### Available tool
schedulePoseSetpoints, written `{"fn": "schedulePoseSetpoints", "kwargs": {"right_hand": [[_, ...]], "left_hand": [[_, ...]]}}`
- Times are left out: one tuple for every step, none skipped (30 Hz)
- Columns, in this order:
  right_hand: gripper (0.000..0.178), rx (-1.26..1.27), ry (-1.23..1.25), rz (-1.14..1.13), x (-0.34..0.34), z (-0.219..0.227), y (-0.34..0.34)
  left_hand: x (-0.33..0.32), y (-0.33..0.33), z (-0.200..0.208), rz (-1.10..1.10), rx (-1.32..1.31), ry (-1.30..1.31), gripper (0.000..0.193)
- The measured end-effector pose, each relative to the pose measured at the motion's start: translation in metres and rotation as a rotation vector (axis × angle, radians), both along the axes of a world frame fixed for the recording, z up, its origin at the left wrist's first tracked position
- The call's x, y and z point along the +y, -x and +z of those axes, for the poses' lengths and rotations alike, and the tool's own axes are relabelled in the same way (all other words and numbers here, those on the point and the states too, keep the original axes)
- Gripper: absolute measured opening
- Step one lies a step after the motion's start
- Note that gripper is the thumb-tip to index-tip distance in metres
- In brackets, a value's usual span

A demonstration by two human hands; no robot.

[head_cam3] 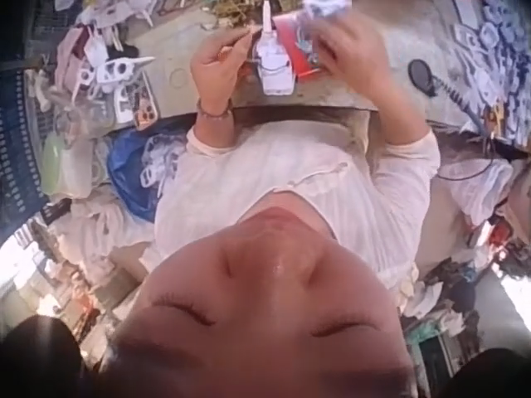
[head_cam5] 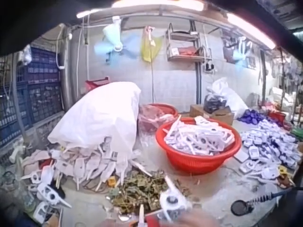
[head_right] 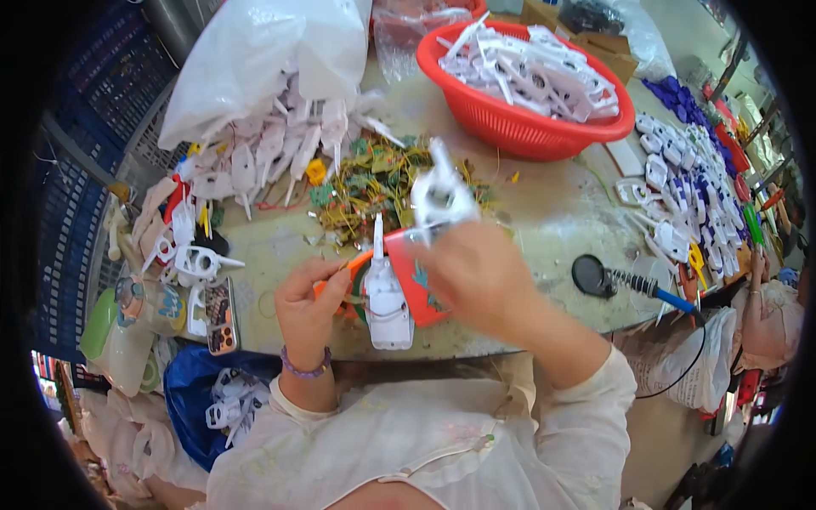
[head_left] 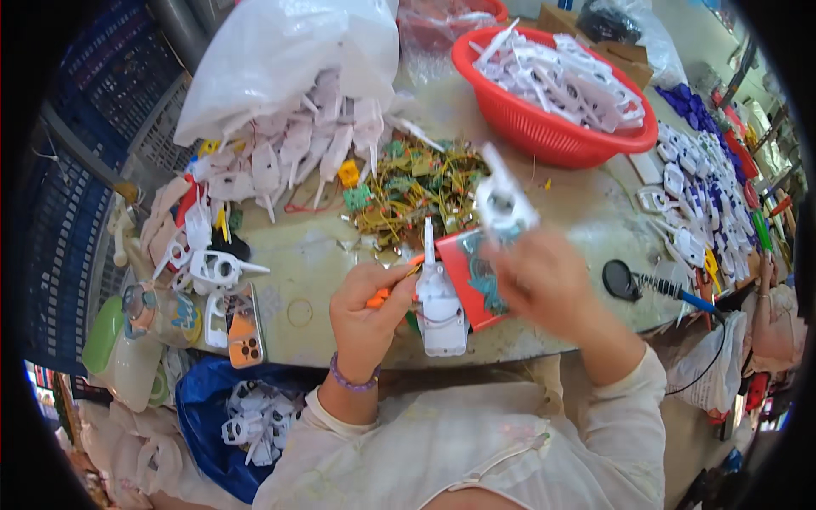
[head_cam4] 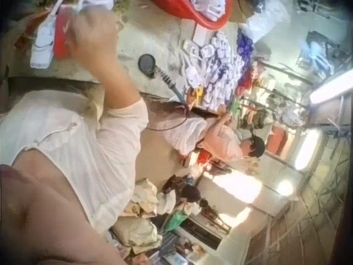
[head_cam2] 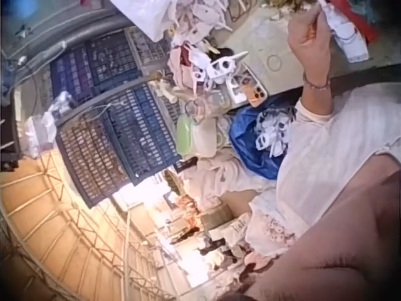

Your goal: Soldering wires and components onto small circuit boards for toy walkie-talkies.

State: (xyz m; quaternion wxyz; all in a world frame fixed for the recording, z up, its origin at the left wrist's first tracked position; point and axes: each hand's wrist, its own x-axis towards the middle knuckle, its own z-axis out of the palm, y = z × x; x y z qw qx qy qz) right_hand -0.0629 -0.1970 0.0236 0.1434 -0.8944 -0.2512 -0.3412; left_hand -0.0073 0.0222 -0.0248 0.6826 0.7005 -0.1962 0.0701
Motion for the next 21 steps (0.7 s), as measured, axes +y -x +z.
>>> {"fn": "schedulePoseSetpoints", "kwargs": {"right_hand": [[0.037,0.006,0.059,0.053,0.004,-0.009,0.021],[0.04,0.07,0.044,0.11,0.006,-0.019,0.035],[0.04,0.076,0.063,0.099,0.007,-0.029,0.046],[0.041,0.08,0.083,0.088,0.008,-0.034,0.054],[0.041,0.095,0.074,0.081,0.009,-0.037,0.059],[0.041,0.099,0.09,0.065,0.01,-0.039,0.065],[0.041,0.099,0.108,0.05,0.011,-0.04,0.07],[0.04,0.1,0.094,0.029,0.012,-0.042,0.073],[0.04,0.107,0.087,0.025,0.012,-0.045,0.076],[0.04,0.083,0.067,0.007,0.011,-0.047,0.077],[0.04,0.057,0.048,-0.011,0.01,-0.049,0.08],[0.04,0.06,0.041,-0.016,0.008,-0.05,0.084],[0.039,0.038,0.028,-0.115,0.005,-0.05,0.087],[0.039,0.015,0.014,-0.213,0.0,-0.051,0.091],[0.042,0.042,0.016,-0.306,-0.009,-0.055,0.096],[0.045,0.03,-0.038,-0.432,-0.018,-0.059,0.097],[0.048,0.019,-0.093,-0.558,-0.027,-0.061,0.095],[0.052,0.076,-0.149,-0.585,-0.036,-0.059,0.094],[0.051,0.081,-0.259,-0.526,-0.036,-0.058,0.093],[0.049,0.084,-0.368,-0.465,-0.035,-0.057,0.09],[0.043,0.171,-0.397,-0.362,-0.032,-0.055,0.087]], "left_hand": [[-0.003,0.002,0.007,-0.023,-0.009,-0.02,0.01],[-0.006,0.001,0.008,-0.046,-0.02,-0.035,0.01],[-0.011,0.0,0.006,-0.016,-0.138,-0.059,0.01],[-0.014,-0.001,0.006,-0.002,-0.212,-0.156,0.01],[-0.017,0.0,0.007,0.01,-0.288,-0.252,0.01],[-0.021,0.002,0.01,-0.027,-0.287,-0.318,0.011],[-0.028,0.006,0.015,-0.049,-0.317,-0.329,0.01],[-0.034,0.008,0.018,-0.072,-0.348,-0.339,0.01],[-0.039,0.006,0.016,-0.116,-0.449,-0.367,0.01],[-0.045,0.004,0.017,-0.125,-0.445,-0.372,0.01],[-0.05,0.003,0.019,-0.131,-0.544,-0.409,0.01],[-0.055,0.002,0.02,-0.136,-0.645,-0.446,0.011],[-0.056,0.0,0.019,-0.146,-0.634,-0.469,0.011],[-0.055,-0.001,0.02,-0.125,-0.646,-0.46,0.011],[-0.054,-0.002,0.021,-0.104,-0.659,-0.45,0.011],[-0.051,0.0,0.022,-0.071,-0.644,-0.454,0.012],[-0.048,0.001,0.024,-0.049,-0.628,-0.46,0.012],[-0.043,0.002,0.025,-0.026,-0.611,-0.466,0.012],[-0.038,0.003,0.024,-0.034,-0.561,-0.453,0.011],[-0.035,0.004,0.022,-0.043,-0.564,-0.455,0.011],[-0.033,0.006,0.021,-0.033,-0.508,-0.448,0.01]]}}
